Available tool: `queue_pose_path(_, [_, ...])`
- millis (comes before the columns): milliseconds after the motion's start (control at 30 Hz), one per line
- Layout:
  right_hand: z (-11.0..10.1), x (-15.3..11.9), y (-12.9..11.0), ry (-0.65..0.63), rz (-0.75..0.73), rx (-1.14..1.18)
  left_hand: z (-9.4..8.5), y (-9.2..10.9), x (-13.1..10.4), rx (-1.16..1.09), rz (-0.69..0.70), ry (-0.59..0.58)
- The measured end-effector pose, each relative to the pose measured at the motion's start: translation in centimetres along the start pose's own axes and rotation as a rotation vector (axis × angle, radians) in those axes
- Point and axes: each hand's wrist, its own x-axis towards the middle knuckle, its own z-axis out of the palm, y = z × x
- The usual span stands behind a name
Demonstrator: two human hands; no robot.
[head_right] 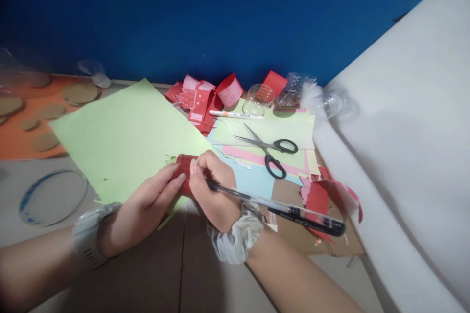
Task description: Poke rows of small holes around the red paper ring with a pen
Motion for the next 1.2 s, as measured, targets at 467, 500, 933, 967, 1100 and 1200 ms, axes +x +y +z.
queue_pose_path(467, [0.9, -0.8, -0.7, 0.237, -0.217, 0.113, -0.5, 0.6, 0.2, -0.076, 0.036, 0.023])
queue_pose_path(500, [0.8, -0.7, -0.8, 0.233, -0.241, 0.071, -0.5, 0.5, 0.2, -0.067, 0.039, 0.027])
queue_pose_path(933, [0.6, -0.7, 0.7, 0.095, 0.101, 0.242, -0.1, 0.7, 0.2, 0.118, 0.096, 0.042])
queue_pose_path(967, [0.6, -0.6, 0.7, 0.089, 0.092, 0.241, -0.1, 0.7, 0.2, 0.13, 0.105, 0.051])
queue_pose_path(1100, [0.5, -0.6, 0.6, 0.072, 0.093, 0.208, -0.1, 0.6, 0.2, 0.151, 0.107, 0.066])
queue_pose_path(1200, [0.4, -0.6, 0.6, 0.06, 0.103, 0.199, -0.1, 0.6, 0.2, 0.15, 0.099, 0.059])
